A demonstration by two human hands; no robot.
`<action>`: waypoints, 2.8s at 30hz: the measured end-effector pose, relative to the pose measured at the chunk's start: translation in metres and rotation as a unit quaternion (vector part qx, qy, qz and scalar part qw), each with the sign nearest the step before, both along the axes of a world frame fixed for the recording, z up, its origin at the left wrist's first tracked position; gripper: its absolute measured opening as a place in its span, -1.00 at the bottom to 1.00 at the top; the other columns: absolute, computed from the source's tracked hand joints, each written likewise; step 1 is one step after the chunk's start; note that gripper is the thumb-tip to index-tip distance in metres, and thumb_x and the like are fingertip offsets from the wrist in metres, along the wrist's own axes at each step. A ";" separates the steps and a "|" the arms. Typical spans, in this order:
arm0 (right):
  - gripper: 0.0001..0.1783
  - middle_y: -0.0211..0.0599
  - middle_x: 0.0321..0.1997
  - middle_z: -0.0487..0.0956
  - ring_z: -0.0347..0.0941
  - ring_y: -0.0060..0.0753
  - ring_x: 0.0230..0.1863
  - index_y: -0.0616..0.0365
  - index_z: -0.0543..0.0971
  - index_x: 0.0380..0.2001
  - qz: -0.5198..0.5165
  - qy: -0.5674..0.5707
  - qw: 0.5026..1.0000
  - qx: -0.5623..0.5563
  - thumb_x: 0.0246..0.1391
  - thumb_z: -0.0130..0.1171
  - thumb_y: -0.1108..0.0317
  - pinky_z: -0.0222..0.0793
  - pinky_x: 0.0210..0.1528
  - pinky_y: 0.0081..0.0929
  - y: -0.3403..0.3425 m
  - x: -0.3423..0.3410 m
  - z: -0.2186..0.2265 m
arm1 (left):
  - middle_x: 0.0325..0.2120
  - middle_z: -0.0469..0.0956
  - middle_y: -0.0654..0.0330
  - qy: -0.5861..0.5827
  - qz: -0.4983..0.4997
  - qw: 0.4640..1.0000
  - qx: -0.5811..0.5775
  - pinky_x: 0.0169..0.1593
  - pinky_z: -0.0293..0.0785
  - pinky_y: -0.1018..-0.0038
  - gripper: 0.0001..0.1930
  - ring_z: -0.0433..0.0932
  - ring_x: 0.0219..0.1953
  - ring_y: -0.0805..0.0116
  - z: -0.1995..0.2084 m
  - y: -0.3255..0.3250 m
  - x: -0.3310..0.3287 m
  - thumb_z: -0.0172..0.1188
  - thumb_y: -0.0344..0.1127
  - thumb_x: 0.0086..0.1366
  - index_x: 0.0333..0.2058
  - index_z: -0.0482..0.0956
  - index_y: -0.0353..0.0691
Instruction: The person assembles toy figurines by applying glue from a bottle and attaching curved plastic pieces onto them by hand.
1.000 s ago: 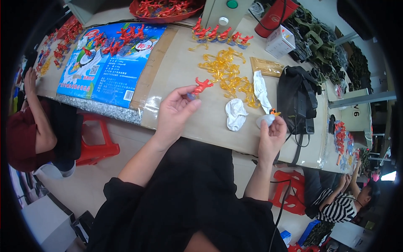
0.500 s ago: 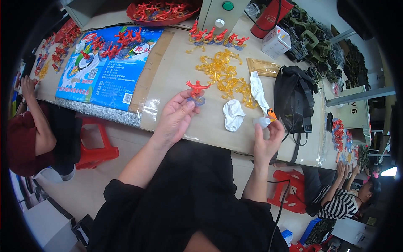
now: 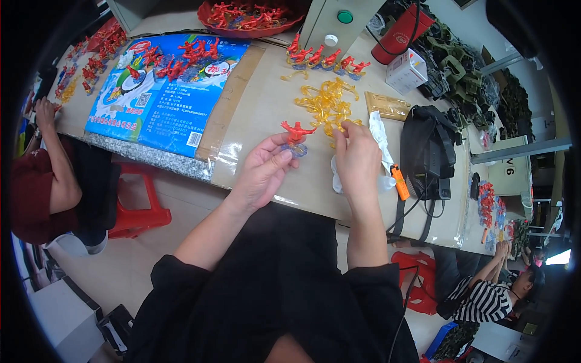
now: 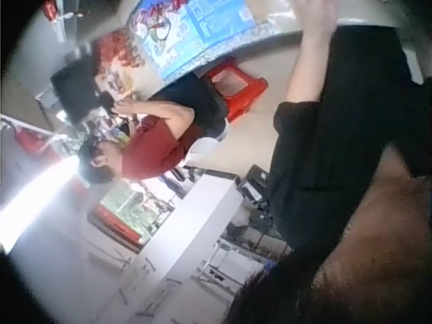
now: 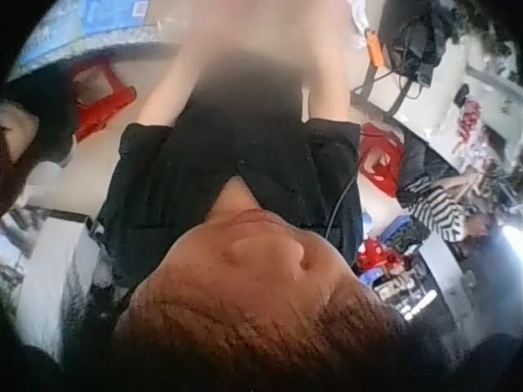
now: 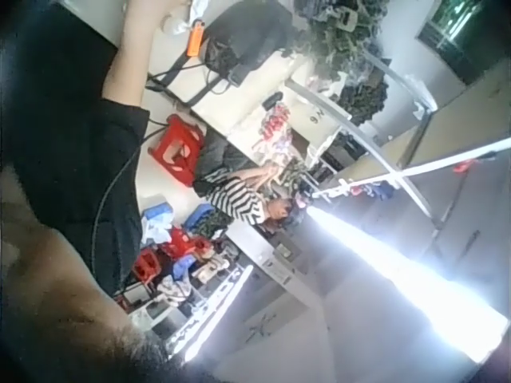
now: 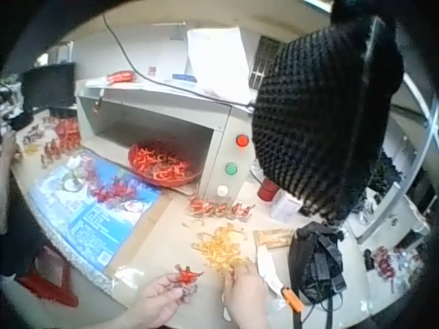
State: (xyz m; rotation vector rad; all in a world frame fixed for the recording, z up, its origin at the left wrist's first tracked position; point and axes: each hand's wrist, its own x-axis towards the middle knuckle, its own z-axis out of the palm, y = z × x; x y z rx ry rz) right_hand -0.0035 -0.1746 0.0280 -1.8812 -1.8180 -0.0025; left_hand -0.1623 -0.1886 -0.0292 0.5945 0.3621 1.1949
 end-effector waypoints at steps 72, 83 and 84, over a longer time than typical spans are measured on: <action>-0.84 -0.34 -0.58 0.48 0.38 -0.64 -0.62 0.33 0.45 -0.35 0.153 0.623 0.752 -0.152 -0.07 0.11 0.54 0.35 -0.57 -0.73 -0.019 0.001 -0.016 | -0.32 0.43 0.15 0.010 0.008 1.000 -0.021 -0.23 0.41 0.52 -0.71 0.43 -0.35 0.44 0.002 0.000 0.004 0.06 -0.48 0.14 -0.15 0.29 -0.36; -0.85 -0.39 -0.63 0.46 0.35 -0.69 -0.64 0.34 0.50 -0.36 0.131 0.599 0.776 -0.145 -0.09 0.13 0.55 0.29 -0.61 -0.77 -0.019 -0.002 -0.014 | -0.33 0.43 0.14 0.015 0.015 1.000 -0.014 -0.24 0.41 0.52 -0.70 0.44 -0.37 0.42 0.002 0.000 0.004 0.09 -0.50 0.11 -0.16 0.29 -0.37; -0.85 -0.39 -0.62 0.47 0.35 -0.69 -0.64 0.33 0.51 -0.37 0.133 0.598 0.778 -0.143 -0.10 0.13 0.55 0.29 -0.61 -0.77 -0.019 -0.002 -0.014 | -0.33 0.43 0.14 0.014 0.015 1.000 -0.014 -0.24 0.41 0.52 -0.70 0.44 -0.37 0.42 0.001 0.000 0.004 0.09 -0.50 0.11 -0.16 0.29 -0.37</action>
